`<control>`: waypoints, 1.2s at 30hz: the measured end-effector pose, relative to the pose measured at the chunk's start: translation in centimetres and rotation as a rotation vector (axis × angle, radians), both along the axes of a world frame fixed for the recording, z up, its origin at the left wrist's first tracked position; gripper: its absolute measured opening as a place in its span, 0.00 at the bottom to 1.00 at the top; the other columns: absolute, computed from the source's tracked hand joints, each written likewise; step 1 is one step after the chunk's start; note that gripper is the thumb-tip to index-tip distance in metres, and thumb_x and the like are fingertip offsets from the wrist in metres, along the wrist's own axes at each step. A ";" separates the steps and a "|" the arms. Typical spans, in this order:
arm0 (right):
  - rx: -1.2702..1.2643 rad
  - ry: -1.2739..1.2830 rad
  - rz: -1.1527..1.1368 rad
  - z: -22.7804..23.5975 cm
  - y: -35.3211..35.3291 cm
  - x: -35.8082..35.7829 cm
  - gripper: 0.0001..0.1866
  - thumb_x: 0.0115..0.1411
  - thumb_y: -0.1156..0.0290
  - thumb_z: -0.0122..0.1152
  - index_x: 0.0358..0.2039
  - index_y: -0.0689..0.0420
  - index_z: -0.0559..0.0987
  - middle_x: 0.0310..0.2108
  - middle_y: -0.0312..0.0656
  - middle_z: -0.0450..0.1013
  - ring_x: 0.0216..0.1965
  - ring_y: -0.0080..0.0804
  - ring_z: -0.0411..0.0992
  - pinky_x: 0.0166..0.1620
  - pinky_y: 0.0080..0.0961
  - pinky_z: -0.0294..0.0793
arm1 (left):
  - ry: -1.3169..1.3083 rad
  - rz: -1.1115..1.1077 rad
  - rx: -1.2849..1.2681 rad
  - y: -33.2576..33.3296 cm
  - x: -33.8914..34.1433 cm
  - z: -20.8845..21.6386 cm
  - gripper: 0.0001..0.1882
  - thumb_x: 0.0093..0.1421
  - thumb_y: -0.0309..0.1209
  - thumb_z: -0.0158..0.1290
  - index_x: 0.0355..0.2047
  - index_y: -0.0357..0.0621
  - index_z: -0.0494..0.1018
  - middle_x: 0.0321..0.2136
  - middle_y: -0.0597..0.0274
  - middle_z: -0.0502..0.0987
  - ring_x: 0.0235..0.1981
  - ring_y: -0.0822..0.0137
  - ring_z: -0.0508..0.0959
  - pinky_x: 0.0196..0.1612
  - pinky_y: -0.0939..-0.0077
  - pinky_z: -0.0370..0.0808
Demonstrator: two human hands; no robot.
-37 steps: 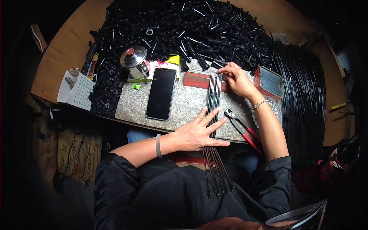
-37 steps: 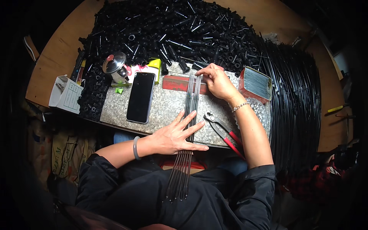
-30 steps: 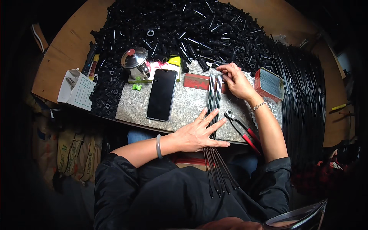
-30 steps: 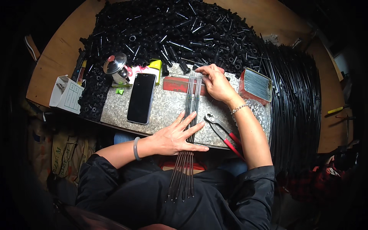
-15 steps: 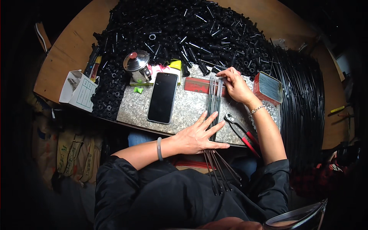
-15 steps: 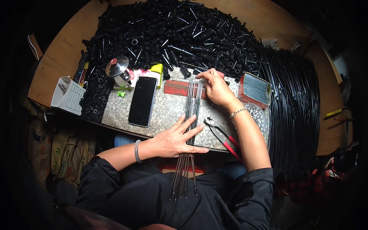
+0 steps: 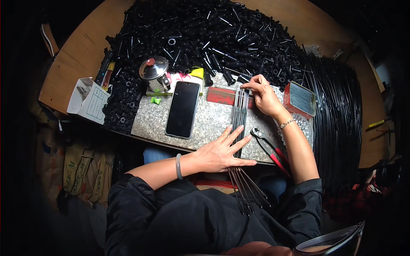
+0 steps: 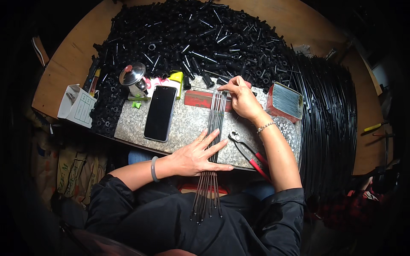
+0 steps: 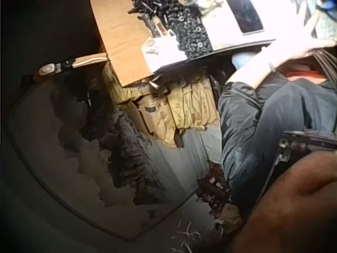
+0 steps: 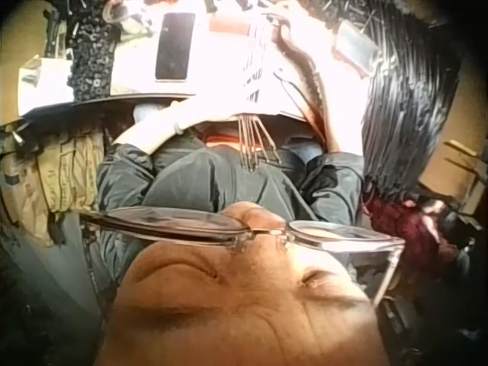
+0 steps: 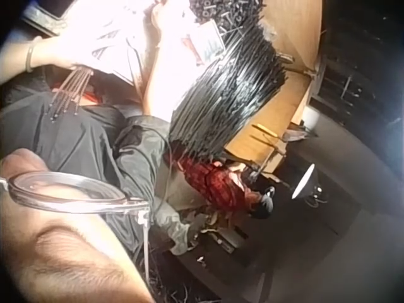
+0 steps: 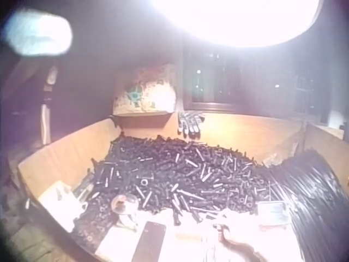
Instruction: Assembling and crimping connectors onto black cables at a workbench.
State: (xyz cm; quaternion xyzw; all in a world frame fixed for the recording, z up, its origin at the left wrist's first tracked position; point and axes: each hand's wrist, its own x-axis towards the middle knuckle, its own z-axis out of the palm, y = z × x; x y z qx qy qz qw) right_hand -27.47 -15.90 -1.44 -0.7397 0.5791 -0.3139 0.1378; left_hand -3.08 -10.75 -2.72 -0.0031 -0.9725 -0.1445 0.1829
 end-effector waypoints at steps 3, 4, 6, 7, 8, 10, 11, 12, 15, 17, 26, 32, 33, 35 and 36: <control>0.034 -0.052 0.002 0.4 0.1 0.3 0.24 0.45 0.91 0.43 0.39 0.54 0.77 0.36 0.43 0.63 0.39 0.35 0.65 0.43 0.23 0.66 | 0.021 -0.008 0.026 -0.1 0.0 -0.2 0.37 0.44 0.37 0.58 0.56 0.79 0.60 0.60 0.44 0.53 0.60 0.35 0.54 0.56 0.37 0.58; 0.052 -0.081 0.005 0.5 0.1 0.5 0.24 0.45 0.91 0.43 0.39 0.54 0.77 0.37 0.43 0.63 0.39 0.35 0.65 0.43 0.22 0.66 | 0.008 -0.006 -0.029 -0.2 0.0 -0.1 0.36 0.46 0.38 0.57 0.57 0.79 0.59 0.58 0.43 0.55 0.59 0.35 0.55 0.56 0.39 0.58; 0.095 -0.147 0.009 0.4 0.1 1.0 0.25 0.45 0.91 0.42 0.41 0.55 0.76 0.38 0.43 0.63 0.41 0.35 0.65 0.44 0.22 0.66 | -0.009 -0.004 -0.072 -0.3 0.0 0.0 0.36 0.48 0.40 0.56 0.58 0.79 0.57 0.57 0.43 0.57 0.58 0.36 0.57 0.57 0.40 0.58; 0.066 -0.136 0.008 0.6 0.0 1.2 0.26 0.45 0.91 0.41 0.42 0.55 0.75 0.39 0.44 0.62 0.41 0.35 0.64 0.44 0.22 0.66 | 0.001 -0.008 -0.058 -0.4 0.0 0.0 0.36 0.47 0.40 0.56 0.58 0.79 0.58 0.57 0.43 0.57 0.58 0.36 0.57 0.56 0.40 0.58; 0.039 -0.125 0.002 0.7 0.1 1.3 0.27 0.44 0.92 0.41 0.44 0.55 0.73 0.40 0.44 0.62 0.42 0.35 0.64 0.44 0.22 0.65 | 0.010 -0.015 -0.041 -0.4 0.0 -0.1 0.36 0.47 0.40 0.56 0.58 0.78 0.58 0.57 0.42 0.57 0.58 0.36 0.57 0.56 0.40 0.59; -0.164 -0.011 0.032 -0.5 -0.4 1.2 0.27 0.44 0.90 0.39 0.46 0.57 0.70 0.40 0.44 0.61 0.39 0.34 0.62 0.46 0.25 0.62 | 0.011 -0.018 -0.046 -0.4 -0.1 -0.2 0.35 0.47 0.40 0.56 0.57 0.79 0.58 0.57 0.43 0.57 0.58 0.35 0.56 0.57 0.40 0.57; -0.144 -0.010 0.017 -0.3 -0.6 1.4 0.27 0.44 0.90 0.39 0.46 0.57 0.70 0.40 0.44 0.61 0.38 0.34 0.62 0.47 0.26 0.61 | 0.004 -0.016 -0.059 -0.5 -0.1 -0.2 0.35 0.47 0.41 0.56 0.57 0.79 0.58 0.58 0.43 0.57 0.59 0.35 0.56 0.57 0.40 0.56; -0.124 -0.007 0.002 0.1 -0.6 1.7 0.27 0.43 0.89 0.39 0.46 0.57 0.69 0.40 0.43 0.61 0.37 0.33 0.61 0.48 0.26 0.60 | -0.003 -0.014 -0.073 -0.5 -0.1 -0.1 0.36 0.47 0.41 0.56 0.57 0.79 0.58 0.58 0.43 0.57 0.59 0.35 0.56 0.58 0.40 0.56; -0.174 -0.088 -0.093 0.7 -0.3 1.2 0.23 0.48 0.86 0.46 0.46 0.55 0.68 0.41 0.41 0.60 0.37 0.27 0.62 0.44 0.21 0.65 | -0.071 -0.020 -0.060 -0.5 0.0 0.8 0.35 0.47 0.42 0.55 0.57 0.79 0.58 0.59 0.45 0.56 0.60 0.37 0.55 0.58 0.38 0.54; -0.249 0.009 -0.182 2.9 0.5 -0.8 0.15 0.52 0.79 0.54 0.42 0.57 0.71 0.38 0.40 0.64 0.34 0.26 0.65 0.40 0.20 0.68 | -0.115 -0.017 -0.045 -0.4 0.2 0.8 0.35 0.47 0.42 0.56 0.57 0.80 0.58 0.59 0.47 0.56 0.60 0.39 0.54 0.58 0.37 0.51; 0.136 0.221 -0.507 3.9 7.2 -11.5 0.08 0.48 0.73 0.63 0.28 0.63 0.79 0.23 0.47 0.74 0.25 0.39 0.73 0.31 0.28 0.72 | -0.033 -0.012 -0.152 0.0 0.0 -0.2 0.34 0.50 0.40 0.54 0.57 0.82 0.57 0.58 0.47 0.58 0.60 0.39 0.56 0.58 0.39 0.54; -0.058 0.432 -0.419 3.6 7.8 -11.7 0.06 0.50 0.74 0.60 0.26 0.65 0.76 0.26 0.46 0.72 0.33 0.42 0.71 0.38 0.29 0.70 | -0.037 0.006 -0.107 0.2 0.0 -0.2 0.34 0.50 0.34 0.52 0.56 0.82 0.59 0.60 0.49 0.54 0.61 0.40 0.55 0.59 0.39 0.54; -0.089 0.395 -0.466 3.6 7.7 -11.7 0.07 0.52 0.74 0.59 0.28 0.65 0.75 0.26 0.46 0.72 0.32 0.41 0.71 0.37 0.28 0.70 | -0.038 0.005 -0.107 0.2 0.0 -0.2 0.34 0.50 0.34 0.52 0.56 0.82 0.59 0.60 0.49 0.54 0.61 0.40 0.55 0.59 0.39 0.54; -0.098 0.295 -0.572 4.4 7.5 -11.1 0.07 0.58 0.72 0.54 0.32 0.63 0.73 0.26 0.43 0.71 0.29 0.32 0.70 0.36 0.24 0.69 | -0.053 0.008 -0.110 0.2 -0.1 -0.2 0.34 0.50 0.33 0.52 0.56 0.82 0.59 0.61 0.49 0.54 0.61 0.40 0.54 0.58 0.39 0.54; -0.096 0.295 -0.572 4.5 7.2 -10.5 0.07 0.58 0.72 0.54 0.32 0.63 0.73 0.26 0.43 0.71 0.29 0.32 0.70 0.36 0.24 0.69 | -0.054 0.008 -0.108 0.2 -0.1 -0.2 0.34 0.50 0.33 0.52 0.56 0.82 0.59 0.61 0.49 0.54 0.61 0.40 0.54 0.58 0.39 0.54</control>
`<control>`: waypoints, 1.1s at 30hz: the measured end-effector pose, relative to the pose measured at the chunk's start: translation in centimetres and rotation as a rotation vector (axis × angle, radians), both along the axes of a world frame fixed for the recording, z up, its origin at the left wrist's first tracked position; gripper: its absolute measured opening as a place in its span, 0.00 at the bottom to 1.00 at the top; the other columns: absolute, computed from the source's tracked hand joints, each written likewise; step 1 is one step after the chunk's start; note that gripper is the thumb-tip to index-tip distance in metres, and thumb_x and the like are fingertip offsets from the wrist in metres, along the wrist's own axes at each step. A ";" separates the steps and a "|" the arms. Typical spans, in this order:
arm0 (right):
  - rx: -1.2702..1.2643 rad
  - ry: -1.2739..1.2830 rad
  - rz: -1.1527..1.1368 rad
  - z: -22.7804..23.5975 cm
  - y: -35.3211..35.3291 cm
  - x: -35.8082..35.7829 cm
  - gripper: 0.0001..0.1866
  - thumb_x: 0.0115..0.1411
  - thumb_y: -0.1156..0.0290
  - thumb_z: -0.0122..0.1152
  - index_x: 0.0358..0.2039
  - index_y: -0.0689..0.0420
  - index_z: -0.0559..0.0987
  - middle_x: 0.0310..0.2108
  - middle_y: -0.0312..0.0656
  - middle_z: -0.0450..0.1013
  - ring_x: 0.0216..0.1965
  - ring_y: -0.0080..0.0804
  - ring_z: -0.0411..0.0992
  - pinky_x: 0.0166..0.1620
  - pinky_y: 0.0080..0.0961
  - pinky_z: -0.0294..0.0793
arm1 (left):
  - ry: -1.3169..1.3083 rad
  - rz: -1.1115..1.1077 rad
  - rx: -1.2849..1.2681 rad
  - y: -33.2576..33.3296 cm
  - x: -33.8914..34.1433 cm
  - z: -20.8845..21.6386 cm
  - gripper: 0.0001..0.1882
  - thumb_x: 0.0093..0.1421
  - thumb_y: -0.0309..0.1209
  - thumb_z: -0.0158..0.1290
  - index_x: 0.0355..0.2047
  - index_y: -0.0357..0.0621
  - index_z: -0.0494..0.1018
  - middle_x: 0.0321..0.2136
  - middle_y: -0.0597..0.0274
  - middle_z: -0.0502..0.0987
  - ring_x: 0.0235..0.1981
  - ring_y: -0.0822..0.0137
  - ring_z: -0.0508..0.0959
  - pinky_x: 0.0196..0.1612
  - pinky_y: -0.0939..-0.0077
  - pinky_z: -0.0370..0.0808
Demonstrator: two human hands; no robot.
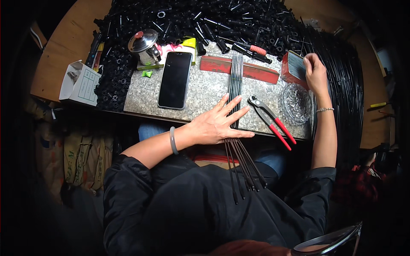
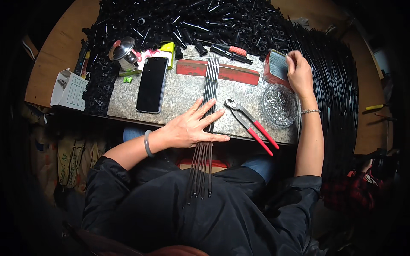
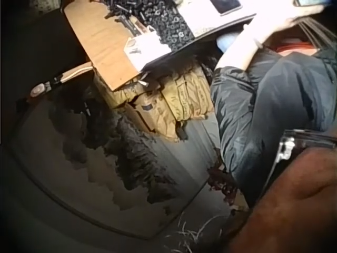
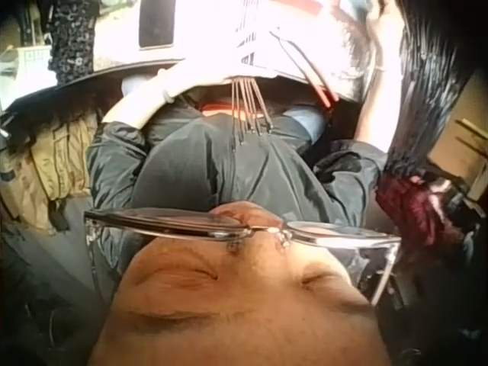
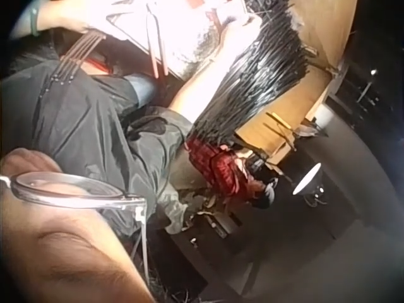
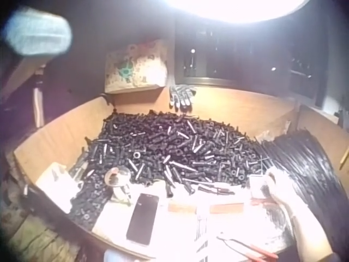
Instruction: Assembling and crimping connectors onto black cables at a workbench.
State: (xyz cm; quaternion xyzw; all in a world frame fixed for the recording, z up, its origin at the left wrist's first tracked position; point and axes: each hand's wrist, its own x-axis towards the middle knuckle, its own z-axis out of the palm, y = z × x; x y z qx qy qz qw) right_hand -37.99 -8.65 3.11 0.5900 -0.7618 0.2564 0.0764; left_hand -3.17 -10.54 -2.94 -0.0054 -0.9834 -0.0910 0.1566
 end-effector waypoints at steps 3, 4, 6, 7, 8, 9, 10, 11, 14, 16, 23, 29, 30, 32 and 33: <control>-0.122 -0.287 0.179 0.5 -1.1 3.4 0.06 0.61 0.72 0.51 0.34 0.61 0.73 0.25 0.35 0.69 0.29 0.18 0.66 0.35 0.18 0.68 | 0.012 0.002 0.004 0.0 0.0 -0.1 0.34 0.50 0.33 0.51 0.57 0.82 0.59 0.61 0.49 0.54 0.61 0.40 0.55 0.58 0.40 0.55; -0.018 -0.506 0.221 0.5 -1.7 5.0 0.07 0.61 0.72 0.52 0.34 0.62 0.74 0.26 0.35 0.70 0.29 0.18 0.66 0.35 0.17 0.68 | 0.006 0.008 -0.018 0.0 0.0 0.0 0.33 0.50 0.33 0.51 0.56 0.82 0.59 0.60 0.50 0.54 0.60 0.40 0.55 0.58 0.40 0.55; 0.077 -0.391 0.291 -0.4 -3.2 7.0 0.08 0.60 0.70 0.54 0.33 0.63 0.75 0.25 0.34 0.71 0.28 0.18 0.66 0.33 0.17 0.67 | 0.000 0.006 -0.040 0.0 -0.1 0.2 0.33 0.50 0.33 0.51 0.56 0.82 0.60 0.60 0.50 0.55 0.60 0.40 0.56 0.58 0.40 0.56; 0.100 -0.366 0.301 -1.1 -3.9 7.6 0.09 0.59 0.69 0.55 0.33 0.63 0.76 0.24 0.34 0.71 0.28 0.17 0.66 0.33 0.17 0.67 | 0.004 0.011 -0.042 0.0 -0.1 0.2 0.32 0.51 0.33 0.50 0.56 0.82 0.60 0.60 0.50 0.55 0.60 0.40 0.56 0.58 0.41 0.56; 0.124 -0.340 0.314 -1.9 -4.8 8.2 0.10 0.58 0.69 0.56 0.32 0.64 0.77 0.24 0.33 0.72 0.27 0.17 0.66 0.32 0.17 0.67 | 0.009 0.018 -0.044 -0.1 0.0 0.2 0.32 0.51 0.34 0.50 0.56 0.82 0.61 0.60 0.50 0.56 0.60 0.40 0.56 0.58 0.41 0.56; 0.146 -0.412 0.299 -2.3 -5.5 8.5 0.11 0.58 0.68 0.58 0.32 0.64 0.77 0.23 0.33 0.72 0.25 0.16 0.65 0.31 0.17 0.67 | 0.009 0.016 -0.046 0.0 -0.1 0.3 0.32 0.51 0.34 0.50 0.56 0.82 0.61 0.60 0.50 0.56 0.60 0.40 0.56 0.58 0.41 0.56; 0.142 -0.494 0.298 -2.5 -5.9 8.9 0.10 0.58 0.69 0.58 0.32 0.65 0.77 0.23 0.32 0.73 0.24 0.15 0.64 0.30 0.17 0.67 | 0.016 0.018 -0.051 0.0 -0.1 0.5 0.31 0.51 0.35 0.50 0.55 0.82 0.61 0.60 0.50 0.57 0.60 0.41 0.57 0.58 0.41 0.56; 0.169 -0.531 0.292 -3.2 -6.3 8.6 0.10 0.58 0.70 0.57 0.32 0.65 0.77 0.23 0.32 0.73 0.24 0.14 0.64 0.29 0.16 0.67 | 0.021 0.020 -0.053 0.0 -0.1 0.4 0.30 0.52 0.35 0.50 0.55 0.82 0.61 0.59 0.51 0.57 0.60 0.41 0.57 0.58 0.41 0.56; 0.244 -0.608 0.273 -4.9 -7.3 8.1 0.09 0.59 0.70 0.57 0.31 0.65 0.77 0.24 0.30 0.72 0.25 0.13 0.64 0.30 0.15 0.67 | 0.010 0.012 -0.020 0.0 -0.2 0.2 0.29 0.52 0.37 0.49 0.55 0.82 0.61 0.59 0.50 0.58 0.60 0.41 0.57 0.58 0.41 0.56; 0.293 -0.649 0.261 -5.5 -7.6 7.9 0.09 0.59 0.70 0.57 0.31 0.64 0.78 0.24 0.30 0.72 0.25 0.12 0.64 0.30 0.14 0.67 | 0.001 0.011 -0.023 0.0 -0.2 0.2 0.29 0.53 0.38 0.49 0.55 0.82 0.61 0.59 0.50 0.58 0.60 0.41 0.57 0.58 0.41 0.56; 0.286 -0.657 0.209 -6.0 -8.1 7.9 0.09 0.59 0.70 0.57 0.30 0.64 0.78 0.23 0.29 0.72 0.25 0.12 0.64 0.30 0.13 0.66 | 0.003 0.015 -0.047 -0.1 -0.2 0.1 0.29 0.53 0.39 0.48 0.56 0.82 0.61 0.59 0.50 0.58 0.60 0.40 0.57 0.58 0.41 0.55; 0.271 -0.642 0.200 -5.8 -8.3 8.2 0.10 0.56 0.68 0.58 0.28 0.64 0.79 0.21 0.33 0.73 0.24 0.15 0.66 0.33 0.17 0.69 | 0.009 0.019 -0.041 -0.1 -0.1 0.0 0.29 0.53 0.39 0.48 0.56 0.82 0.61 0.59 0.50 0.58 0.60 0.40 0.57 0.58 0.41 0.55; 0.268 -0.676 0.197 -5.8 -8.3 8.1 0.11 0.54 0.67 0.59 0.27 0.64 0.79 0.20 0.38 0.75 0.24 0.19 0.69 0.36 0.21 0.71 | 0.010 0.016 -0.041 -0.1 -0.2 0.1 0.29 0.53 0.39 0.48 0.56 0.82 0.61 0.59 0.50 0.58 0.60 0.40 0.57 0.58 0.41 0.55; 0.241 -0.673 0.224 -6.0 -8.3 8.1 0.11 0.54 0.67 0.59 0.26 0.64 0.79 0.20 0.37 0.74 0.24 0.19 0.69 0.36 0.21 0.71 | 0.010 0.010 -0.044 -0.1 -0.2 0.0 0.29 0.52 0.39 0.48 0.55 0.82 0.61 0.59 0.50 0.57 0.60 0.40 0.57 0.58 0.41 0.55; 0.216 -0.671 0.254 -6.1 -8.3 8.2 0.11 0.54 0.68 0.59 0.25 0.64 0.79 0.19 0.37 0.74 0.23 0.18 0.68 0.37 0.21 0.71 | 0.010 0.012 -0.044 -0.1 -0.2 0.0 0.29 0.52 0.39 0.48 0.55 0.82 0.61 0.59 0.50 0.57 0.60 0.40 0.57 0.58 0.41 0.55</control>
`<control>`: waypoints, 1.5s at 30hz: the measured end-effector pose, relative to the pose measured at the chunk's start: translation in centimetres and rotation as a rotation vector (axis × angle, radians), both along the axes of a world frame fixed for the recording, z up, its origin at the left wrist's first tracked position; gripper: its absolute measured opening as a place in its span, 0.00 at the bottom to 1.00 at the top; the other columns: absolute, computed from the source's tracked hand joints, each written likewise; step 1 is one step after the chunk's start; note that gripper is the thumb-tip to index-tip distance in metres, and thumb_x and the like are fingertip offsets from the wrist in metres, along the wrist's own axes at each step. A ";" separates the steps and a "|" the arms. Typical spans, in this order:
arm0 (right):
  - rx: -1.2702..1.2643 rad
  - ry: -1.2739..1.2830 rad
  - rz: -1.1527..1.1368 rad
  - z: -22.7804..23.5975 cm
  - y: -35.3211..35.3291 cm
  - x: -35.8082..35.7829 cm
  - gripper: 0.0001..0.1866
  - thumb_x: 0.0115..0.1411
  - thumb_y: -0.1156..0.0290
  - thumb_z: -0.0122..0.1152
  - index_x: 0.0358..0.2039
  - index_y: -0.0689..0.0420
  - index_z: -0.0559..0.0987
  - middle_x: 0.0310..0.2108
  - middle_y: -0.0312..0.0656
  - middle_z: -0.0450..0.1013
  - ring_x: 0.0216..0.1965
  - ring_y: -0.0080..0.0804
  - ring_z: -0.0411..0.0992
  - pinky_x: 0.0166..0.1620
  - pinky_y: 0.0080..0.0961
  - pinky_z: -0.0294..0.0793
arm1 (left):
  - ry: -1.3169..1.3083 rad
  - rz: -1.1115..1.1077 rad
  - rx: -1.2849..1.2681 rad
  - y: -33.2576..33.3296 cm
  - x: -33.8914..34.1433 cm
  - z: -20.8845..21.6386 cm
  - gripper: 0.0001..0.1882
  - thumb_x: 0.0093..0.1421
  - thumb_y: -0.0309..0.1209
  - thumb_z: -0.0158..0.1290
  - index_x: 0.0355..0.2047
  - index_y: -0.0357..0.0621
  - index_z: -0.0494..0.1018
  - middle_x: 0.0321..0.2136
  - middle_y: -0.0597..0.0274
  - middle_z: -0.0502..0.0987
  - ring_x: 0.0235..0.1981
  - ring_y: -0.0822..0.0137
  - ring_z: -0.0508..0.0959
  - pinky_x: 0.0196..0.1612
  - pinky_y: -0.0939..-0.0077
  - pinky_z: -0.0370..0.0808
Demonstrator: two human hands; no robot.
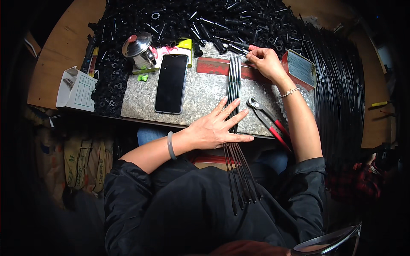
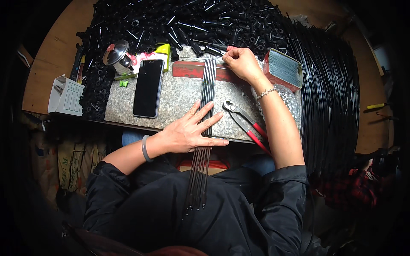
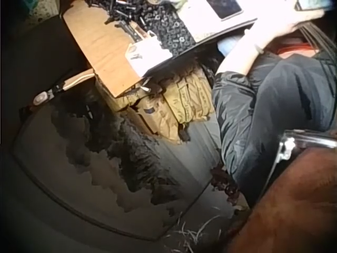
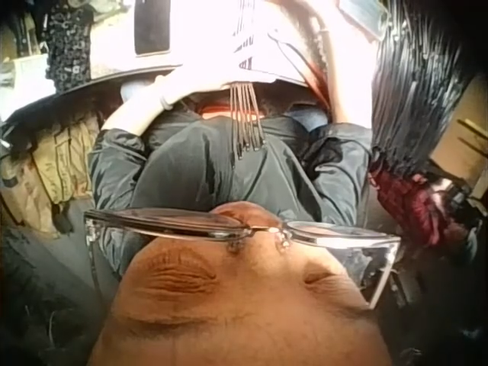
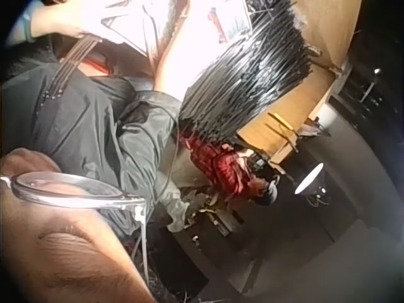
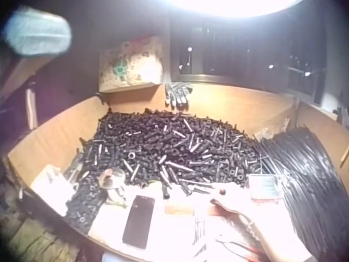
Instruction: Assembling and crimping connectors onto black cables at a workbench.
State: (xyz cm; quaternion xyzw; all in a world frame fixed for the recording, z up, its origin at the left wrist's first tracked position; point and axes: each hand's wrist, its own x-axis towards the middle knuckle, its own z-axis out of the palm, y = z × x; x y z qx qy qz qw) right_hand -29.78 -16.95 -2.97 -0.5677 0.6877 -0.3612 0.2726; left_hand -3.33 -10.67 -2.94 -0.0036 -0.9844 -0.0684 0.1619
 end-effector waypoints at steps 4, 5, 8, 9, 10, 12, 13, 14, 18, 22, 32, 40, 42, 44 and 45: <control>0.064 -0.045 -0.015 0.2 -0.2 0.5 0.11 0.54 0.69 0.58 0.25 0.64 0.79 0.19 0.37 0.74 0.24 0.18 0.68 0.40 0.21 0.70 | -0.004 -0.014 0.001 0.0 0.1 -0.1 0.29 0.53 0.39 0.49 0.56 0.83 0.61 0.60 0.49 0.56 0.60 0.41 0.57 0.58 0.41 0.55; 0.028 -0.041 0.012 0.2 -0.1 0.5 0.10 0.54 0.69 0.59 0.25 0.64 0.79 0.19 0.37 0.74 0.24 0.18 0.69 0.42 0.21 0.70 | 0.004 -0.019 0.046 0.0 0.1 -0.1 0.29 0.53 0.39 0.49 0.55 0.83 0.61 0.60 0.49 0.56 0.60 0.41 0.57 0.58 0.41 0.55; 0.039 -0.030 0.056 0.5 -0.2 0.2 0.10 0.55 0.69 0.59 0.28 0.64 0.79 0.21 0.33 0.73 0.25 0.15 0.68 0.38 0.17 0.69 | -0.017 -0.032 0.031 0.0 0.0 0.2 0.29 0.53 0.40 0.50 0.55 0.84 0.61 0.60 0.49 0.56 0.60 0.41 0.56 0.58 0.41 0.55; 0.085 -0.024 0.075 0.6 -0.3 0.2 0.10 0.57 0.69 0.59 0.31 0.64 0.78 0.23 0.30 0.72 0.26 0.12 0.66 0.32 0.12 0.69 | -0.017 -0.031 0.030 0.0 0.0 0.1 0.29 0.53 0.40 0.50 0.55 0.84 0.61 0.60 0.49 0.56 0.60 0.41 0.56 0.58 0.41 0.55; 0.085 -0.024 0.075 0.7 -0.4 0.2 0.10 0.57 0.69 0.59 0.31 0.64 0.78 0.23 0.30 0.72 0.26 0.12 0.66 0.32 0.12 0.69 | -0.011 -0.032 0.023 -0.1 0.0 0.0 0.29 0.53 0.41 0.50 0.55 0.83 0.61 0.60 0.48 0.56 0.60 0.41 0.56 0.58 0.41 0.55; 0.054 -0.026 0.087 1.0 -0.4 0.5 0.09 0.57 0.70 0.59 0.29 0.64 0.79 0.23 0.31 0.73 0.26 0.12 0.66 0.32 0.12 0.69 | -0.004 -0.031 0.018 -0.1 0.1 0.0 0.29 0.53 0.42 0.50 0.55 0.83 0.60 0.60 0.48 0.56 0.60 0.41 0.56 0.58 0.41 0.55; 0.055 -0.026 0.089 1.1 -0.4 0.6 0.09 0.57 0.70 0.59 0.29 0.64 0.79 0.23 0.31 0.73 0.26 0.12 0.66 0.32 0.12 0.69 | -0.005 -0.030 0.014 -0.1 0.1 0.1 0.29 0.53 0.42 0.50 0.55 0.83 0.61 0.60 0.48 0.56 0.60 0.41 0.56 0.58 0.41 0.56; 0.014 0.055 0.097 1.4 -0.4 0.8 0.09 0.57 0.70 0.59 0.29 0.64 0.79 0.23 0.32 0.73 0.27 0.12 0.67 0.34 0.13 0.69 | -0.005 -0.031 0.010 -0.1 0.1 0.2 0.29 0.53 0.42 0.50 0.55 0.83 0.61 0.60 0.48 0.56 0.60 0.41 0.56 0.58 0.41 0.56; 0.134 0.027 0.063 1.5 -0.6 0.9 0.10 0.56 0.70 0.59 0.29 0.65 0.79 0.23 0.34 0.74 0.32 0.17 0.68 0.42 0.18 0.70 | 0.005 -0.032 0.046 -0.1 0.1 -0.1 0.29 0.53 0.41 0.51 0.55 0.83 0.61 0.60 0.48 0.56 0.60 0.41 0.56 0.58 0.41 0.56; 0.028 0.095 0.071 1.5 -0.3 1.4 0.10 0.57 0.70 0.59 0.29 0.65 0.79 0.21 0.33 0.72 0.31 0.17 0.68 0.39 0.19 0.69 | -0.007 -0.038 0.023 -0.2 0.1 -0.1 0.29 0.52 0.41 0.51 0.55 0.83 0.61 0.59 0.48 0.56 0.60 0.41 0.56 0.58 0.41 0.56; 0.058 0.039 0.127 1.6 -0.6 1.3 0.07 0.57 0.74 0.58 0.32 0.65 0.78 0.27 0.34 0.74 0.31 0.16 0.69 0.37 0.16 0.70 | -0.015 -0.036 0.032 -0.2 0.1 0.0 0.30 0.52 0.39 0.51 0.55 0.83 0.61 0.60 0.49 0.56 0.61 0.41 0.55 0.58 0.41 0.55; 0.045 0.049 0.192 2.0 -0.7 1.9 0.09 0.58 0.77 0.53 0.39 0.64 0.75 0.33 0.38 0.75 0.36 0.19 0.70 0.42 0.19 0.70 | -0.006 -0.044 0.052 -0.2 0.3 0.1 0.32 0.51 0.36 0.51 0.56 0.82 0.60 0.60 0.48 0.56 0.61 0.41 0.55 0.58 0.40 0.55; -0.106 0.030 0.192 1.3 -0.8 2.6 0.12 0.59 0.77 0.51 0.44 0.61 0.73 0.37 0.40 0.72 0.37 0.21 0.68 0.43 0.20 0.69 | -0.004 -0.044 0.056 -0.1 0.3 0.2 0.32 0.51 0.36 0.50 0.56 0.82 0.60 0.60 0.48 0.55 0.61 0.41 0.55 0.58 0.40 0.55; -0.167 0.087 0.175 1.1 -0.8 3.2 0.13 0.59 0.77 0.50 0.45 0.60 0.71 0.38 0.40 0.70 0.37 0.21 0.68 0.43 0.21 0.69 | -0.013 -0.045 0.056 -0.2 0.2 0.2 0.31 0.52 0.35 0.49 0.56 0.82 0.60 0.60 0.48 0.55 0.61 0.41 0.55 0.58 0.41 0.55; -0.227 0.142 0.156 1.1 -0.8 3.3 0.14 0.60 0.77 0.50 0.47 0.58 0.70 0.40 0.40 0.67 0.37 0.22 0.67 0.43 0.22 0.68 | -0.012 -0.044 0.053 -0.2 0.2 0.2 0.31 0.52 0.35 0.49 0.56 0.82 0.60 0.60 0.48 0.55 0.61 0.41 0.55 0.58 0.41 0.55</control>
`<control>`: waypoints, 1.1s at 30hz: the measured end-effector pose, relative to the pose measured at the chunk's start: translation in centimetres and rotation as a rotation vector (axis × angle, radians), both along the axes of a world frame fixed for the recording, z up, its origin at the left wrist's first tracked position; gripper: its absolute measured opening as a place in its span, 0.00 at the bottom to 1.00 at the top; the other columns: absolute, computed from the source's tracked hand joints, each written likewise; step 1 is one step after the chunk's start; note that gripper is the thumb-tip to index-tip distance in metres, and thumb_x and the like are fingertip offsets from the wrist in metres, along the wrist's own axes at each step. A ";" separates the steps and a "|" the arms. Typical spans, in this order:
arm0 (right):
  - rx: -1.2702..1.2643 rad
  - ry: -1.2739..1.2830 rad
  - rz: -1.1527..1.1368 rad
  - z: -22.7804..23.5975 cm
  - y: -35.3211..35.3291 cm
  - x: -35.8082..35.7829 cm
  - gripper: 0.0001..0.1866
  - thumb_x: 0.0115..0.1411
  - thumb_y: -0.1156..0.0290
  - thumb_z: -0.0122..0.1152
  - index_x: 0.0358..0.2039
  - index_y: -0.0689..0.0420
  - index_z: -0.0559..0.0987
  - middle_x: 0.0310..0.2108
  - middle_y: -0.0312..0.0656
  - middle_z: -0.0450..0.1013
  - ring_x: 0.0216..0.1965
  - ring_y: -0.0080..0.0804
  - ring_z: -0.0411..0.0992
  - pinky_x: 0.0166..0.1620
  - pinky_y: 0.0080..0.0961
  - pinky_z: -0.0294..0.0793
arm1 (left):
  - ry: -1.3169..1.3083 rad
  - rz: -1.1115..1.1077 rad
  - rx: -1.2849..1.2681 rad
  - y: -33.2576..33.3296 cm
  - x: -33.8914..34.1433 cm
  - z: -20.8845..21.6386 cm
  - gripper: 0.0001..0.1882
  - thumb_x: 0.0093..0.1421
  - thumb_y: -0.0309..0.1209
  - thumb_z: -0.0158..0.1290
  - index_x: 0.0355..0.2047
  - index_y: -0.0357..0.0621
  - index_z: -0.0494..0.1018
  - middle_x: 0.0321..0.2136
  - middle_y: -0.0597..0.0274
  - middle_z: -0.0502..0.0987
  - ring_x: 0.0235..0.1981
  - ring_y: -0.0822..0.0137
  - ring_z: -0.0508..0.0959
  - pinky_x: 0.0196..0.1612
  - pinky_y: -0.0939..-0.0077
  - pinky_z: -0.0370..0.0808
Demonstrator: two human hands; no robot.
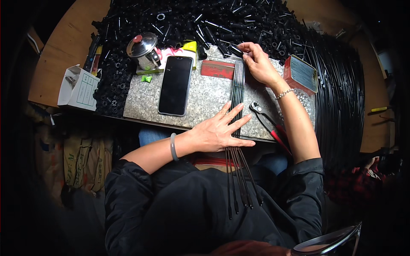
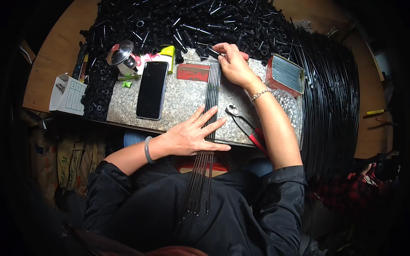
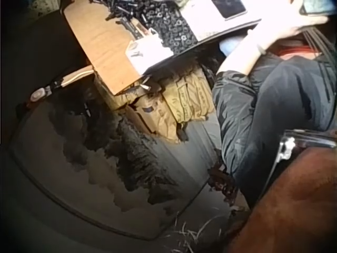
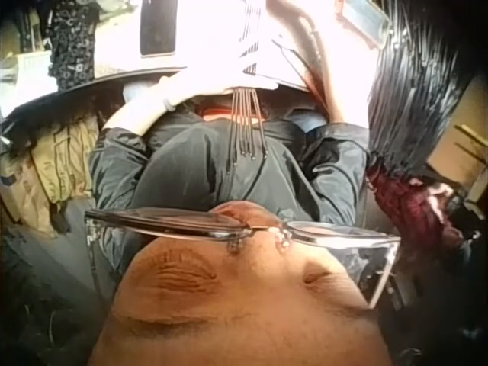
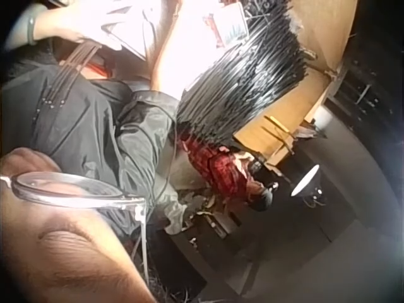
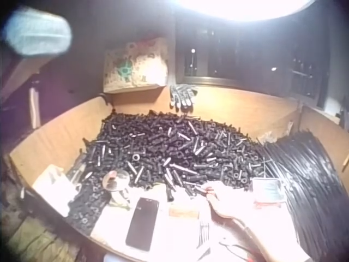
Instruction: Assembling and crimping connectors onto black cables at a workbench.
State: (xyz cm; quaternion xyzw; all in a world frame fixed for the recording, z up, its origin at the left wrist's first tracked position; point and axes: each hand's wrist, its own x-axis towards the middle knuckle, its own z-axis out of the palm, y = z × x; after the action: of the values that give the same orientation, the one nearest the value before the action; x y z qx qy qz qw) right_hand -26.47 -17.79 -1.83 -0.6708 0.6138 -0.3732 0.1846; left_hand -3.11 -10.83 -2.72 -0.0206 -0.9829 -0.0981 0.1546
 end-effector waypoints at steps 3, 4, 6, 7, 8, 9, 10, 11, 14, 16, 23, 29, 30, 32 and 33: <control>-0.146 0.012 -0.104 1.0 0.5 -1.2 0.15 0.59 0.72 0.53 0.47 0.57 0.69 0.40 0.39 0.62 0.31 0.24 0.66 0.41 0.21 0.69 | 0.007 -0.002 -0.001 0.0 -0.1 -0.1 0.32 0.51 0.35 0.50 0.56 0.82 0.60 0.60 0.48 0.55 0.61 0.41 0.55 0.59 0.41 0.54; -0.207 0.002 -0.161 2.1 0.9 -2.2 0.14 0.58 0.70 0.55 0.45 0.57 0.71 0.38 0.38 0.64 0.31 0.24 0.67 0.40 0.20 0.69 | 0.005 -0.007 0.030 0.0 -0.2 -0.1 0.32 0.50 0.34 0.51 0.56 0.82 0.60 0.60 0.48 0.55 0.61 0.41 0.54 0.59 0.41 0.54; -0.113 0.202 -0.271 5.2 2.7 -4.8 0.11 0.56 0.68 0.59 0.37 0.60 0.76 0.31 0.39 0.70 0.29 0.25 0.71 0.36 0.22 0.71 | 0.002 0.004 0.060 0.0 0.2 -0.2 0.33 0.50 0.34 0.51 0.56 0.82 0.61 0.60 0.48 0.55 0.61 0.41 0.54 0.59 0.41 0.53; -0.015 0.255 -0.305 6.2 3.9 -6.6 0.10 0.54 0.68 0.61 0.32 0.61 0.78 0.27 0.41 0.72 0.29 0.26 0.72 0.34 0.23 0.71 | 0.010 0.006 0.067 0.0 0.1 -0.2 0.33 0.49 0.33 0.53 0.55 0.82 0.61 0.60 0.48 0.54 0.61 0.41 0.54 0.59 0.41 0.53; 0.084 0.308 -0.342 6.9 5.2 -8.4 0.09 0.52 0.69 0.62 0.28 0.62 0.79 0.24 0.42 0.74 0.28 0.28 0.74 0.32 0.24 0.71 | 0.018 0.006 0.074 -0.1 0.0 -0.1 0.33 0.48 0.33 0.54 0.55 0.82 0.62 0.60 0.48 0.54 0.61 0.41 0.53 0.60 0.41 0.53; 0.163 0.390 -0.353 6.7 6.2 -10.3 0.09 0.51 0.70 0.63 0.27 0.63 0.79 0.24 0.45 0.75 0.27 0.30 0.74 0.31 0.25 0.72 | 0.019 0.009 0.069 0.0 0.0 -0.1 0.33 0.48 0.33 0.54 0.55 0.82 0.62 0.60 0.48 0.54 0.61 0.41 0.53 0.60 0.41 0.53; 0.241 0.472 -0.370 6.3 7.4 -11.7 0.09 0.49 0.70 0.64 0.27 0.64 0.79 0.24 0.47 0.75 0.26 0.32 0.74 0.31 0.25 0.72 | 0.021 0.011 0.090 -0.1 0.0 0.0 0.33 0.48 0.32 0.54 0.54 0.81 0.63 0.60 0.49 0.54 0.61 0.40 0.53 0.60 0.41 0.52; 0.249 0.496 -0.370 6.1 8.5 -12.2 0.09 0.48 0.71 0.65 0.27 0.64 0.79 0.24 0.47 0.75 0.26 0.33 0.74 0.31 0.26 0.72 | 0.023 0.010 0.112 0.0 0.0 0.1 0.33 0.49 0.31 0.54 0.54 0.81 0.63 0.61 0.50 0.54 0.61 0.40 0.53 0.60 0.41 0.52; 0.170 0.448 -0.338 4.5 9.5 -13.1 0.07 0.45 0.74 0.65 0.25 0.64 0.79 0.23 0.47 0.75 0.26 0.39 0.73 0.33 0.29 0.72 | 0.010 0.034 0.115 0.2 -0.1 0.4 0.32 0.49 0.31 0.55 0.53 0.82 0.63 0.61 0.52 0.54 0.62 0.41 0.52 0.60 0.39 0.51; -0.066 0.601 -0.313 3.6 9.8 -13.3 0.06 0.46 0.74 0.64 0.24 0.63 0.78 0.25 0.47 0.74 0.31 0.41 0.70 0.38 0.32 0.70 | 0.019 0.038 0.029 0.3 -0.1 0.0 0.34 0.46 0.37 0.59 0.55 0.79 0.63 0.60 0.52 0.57 0.62 0.41 0.51 0.60 0.40 0.51; -0.148 0.481 -0.409 3.9 9.9 -12.8 0.06 0.55 0.71 0.56 0.28 0.62 0.74 0.28 0.48 0.72 0.33 0.44 0.70 0.39 0.33 0.68 | 0.101 -0.019 0.519 2.2 0.9 5.6 0.29 0.52 0.39 0.58 0.55 0.52 0.65 0.55 0.59 0.66 0.60 0.51 0.60 0.60 0.44 0.52; -0.322 0.217 -0.355 9.1 13.8 -6.3 0.05 0.59 0.73 0.53 0.32 0.62 0.73 0.24 0.40 0.69 0.25 0.26 0.67 0.30 0.20 0.66 | 0.185 -0.149 0.709 3.1 1.0 11.8 0.20 0.55 0.27 0.54 0.49 0.38 0.69 0.42 0.53 0.76 0.43 0.55 0.77 0.53 0.62 0.67; -0.321 0.148 -0.311 10.0 15.0 -4.9 0.04 0.58 0.75 0.55 0.31 0.62 0.74 0.23 0.37 0.68 0.25 0.21 0.65 0.30 0.17 0.65 | 0.206 -0.164 0.701 3.2 0.9 12.2 0.20 0.55 0.25 0.55 0.49 0.38 0.70 0.39 0.52 0.78 0.41 0.56 0.78 0.50 0.66 0.71; -0.439 0.130 -0.186 12.1 17.3 -1.0 0.02 0.53 0.78 0.60 0.29 0.60 0.78 0.20 0.33 0.66 0.19 0.17 0.59 0.22 0.15 0.58 | 0.212 -0.138 0.698 3.5 1.3 12.5 0.20 0.54 0.25 0.55 0.49 0.38 0.70 0.37 0.52 0.78 0.39 0.58 0.79 0.47 0.70 0.73; -0.456 0.141 -0.140 12.9 18.6 0.4 0.03 0.53 0.81 0.58 0.29 0.60 0.78 0.20 0.34 0.66 0.18 0.17 0.59 0.22 0.15 0.58 | 0.219 -0.121 0.699 3.6 1.4 12.6 0.20 0.54 0.24 0.55 0.49 0.39 0.70 0.36 0.52 0.78 0.38 0.59 0.80 0.43 0.73 0.75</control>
State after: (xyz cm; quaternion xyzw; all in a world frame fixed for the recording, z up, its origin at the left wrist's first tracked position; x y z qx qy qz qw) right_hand -26.05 0.83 11.06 -0.6754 0.5700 -0.4661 -0.0411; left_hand -1.70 -7.22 9.89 -0.0352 -0.8647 -0.4339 0.2504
